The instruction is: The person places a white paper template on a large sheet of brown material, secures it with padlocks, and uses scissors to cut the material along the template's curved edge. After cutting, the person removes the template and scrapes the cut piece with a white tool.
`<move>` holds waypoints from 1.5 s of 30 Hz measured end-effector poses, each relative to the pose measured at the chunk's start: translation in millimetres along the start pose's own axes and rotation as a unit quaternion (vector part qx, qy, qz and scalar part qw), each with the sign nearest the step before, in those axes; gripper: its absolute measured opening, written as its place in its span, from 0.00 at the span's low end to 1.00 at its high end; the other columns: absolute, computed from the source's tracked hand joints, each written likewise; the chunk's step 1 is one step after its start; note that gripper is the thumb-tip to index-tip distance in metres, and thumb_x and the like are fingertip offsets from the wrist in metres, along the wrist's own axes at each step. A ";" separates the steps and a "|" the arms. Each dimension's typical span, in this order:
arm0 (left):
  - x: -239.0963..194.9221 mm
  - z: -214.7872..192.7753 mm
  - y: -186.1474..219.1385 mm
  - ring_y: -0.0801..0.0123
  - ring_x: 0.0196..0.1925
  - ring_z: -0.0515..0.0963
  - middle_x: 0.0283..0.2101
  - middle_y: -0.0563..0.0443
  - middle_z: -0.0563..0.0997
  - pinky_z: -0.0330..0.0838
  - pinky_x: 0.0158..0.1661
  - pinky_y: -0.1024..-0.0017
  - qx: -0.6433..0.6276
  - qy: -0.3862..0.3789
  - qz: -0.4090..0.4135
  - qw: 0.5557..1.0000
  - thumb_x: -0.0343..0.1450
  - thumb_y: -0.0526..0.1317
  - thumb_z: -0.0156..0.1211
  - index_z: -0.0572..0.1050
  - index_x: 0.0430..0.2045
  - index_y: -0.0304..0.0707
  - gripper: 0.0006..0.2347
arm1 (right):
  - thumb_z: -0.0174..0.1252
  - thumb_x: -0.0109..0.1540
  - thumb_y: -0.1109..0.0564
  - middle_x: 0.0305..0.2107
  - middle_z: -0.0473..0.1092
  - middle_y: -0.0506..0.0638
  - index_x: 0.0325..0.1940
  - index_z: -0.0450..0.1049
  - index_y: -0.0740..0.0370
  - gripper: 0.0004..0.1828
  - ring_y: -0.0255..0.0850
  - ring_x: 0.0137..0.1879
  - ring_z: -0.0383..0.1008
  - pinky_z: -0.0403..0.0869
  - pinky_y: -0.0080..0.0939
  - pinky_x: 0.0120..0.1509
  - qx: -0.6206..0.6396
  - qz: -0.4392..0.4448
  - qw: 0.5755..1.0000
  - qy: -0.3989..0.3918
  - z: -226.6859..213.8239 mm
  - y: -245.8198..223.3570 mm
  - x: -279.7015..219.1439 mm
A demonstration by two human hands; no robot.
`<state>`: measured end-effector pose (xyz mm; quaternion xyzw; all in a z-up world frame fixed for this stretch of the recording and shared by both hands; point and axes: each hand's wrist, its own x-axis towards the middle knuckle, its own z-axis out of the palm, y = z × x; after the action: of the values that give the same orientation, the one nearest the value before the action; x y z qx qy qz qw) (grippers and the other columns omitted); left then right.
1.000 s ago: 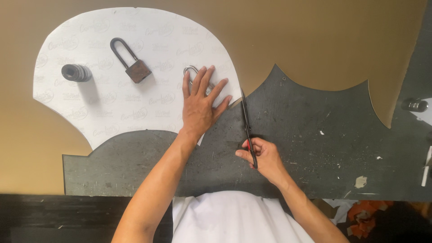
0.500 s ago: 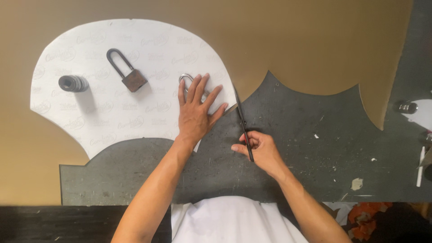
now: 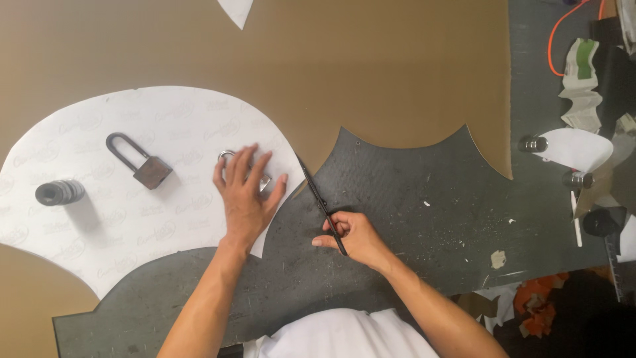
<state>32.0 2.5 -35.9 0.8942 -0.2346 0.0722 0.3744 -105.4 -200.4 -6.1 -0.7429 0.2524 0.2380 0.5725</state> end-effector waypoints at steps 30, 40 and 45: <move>15.5 -5.2 -19.3 0.52 0.74 0.60 0.69 0.42 0.66 0.38 0.74 0.42 0.034 0.021 -0.005 0.999 0.69 0.49 0.66 0.78 0.55 0.44 0.20 | 0.75 0.52 0.53 0.17 0.69 0.43 0.37 0.77 0.63 0.17 0.28 0.20 0.63 0.60 0.29 0.23 -0.014 0.043 0.999 -0.030 -13.6 -31.4 21.6; 17.9 -6.1 -20.6 0.52 0.75 0.60 0.70 0.41 0.66 0.38 0.74 0.42 0.032 0.021 -0.004 0.999 0.70 0.49 0.66 0.77 0.56 0.44 0.20 | 0.75 0.52 0.53 0.17 0.68 0.42 0.38 0.77 0.64 0.18 0.27 0.22 0.63 0.60 0.29 0.25 -0.038 0.019 0.998 -0.042 -22.0 -50.6 46.1; 13.8 -5.2 -20.2 0.53 0.75 0.60 0.70 0.42 0.66 0.38 0.75 0.43 0.028 0.014 -0.012 0.999 0.70 0.49 0.65 0.76 0.56 0.45 0.20 | 0.75 0.51 0.53 0.16 0.68 0.42 0.37 0.77 0.63 0.18 0.29 0.21 0.61 0.59 0.30 0.25 -0.056 0.040 0.996 -0.050 -28.8 -54.3 46.7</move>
<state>53.9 13.4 -40.9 0.9060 -0.2164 0.0873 0.3533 -32.9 -221.4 10.2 -0.7506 0.2394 0.3111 0.5315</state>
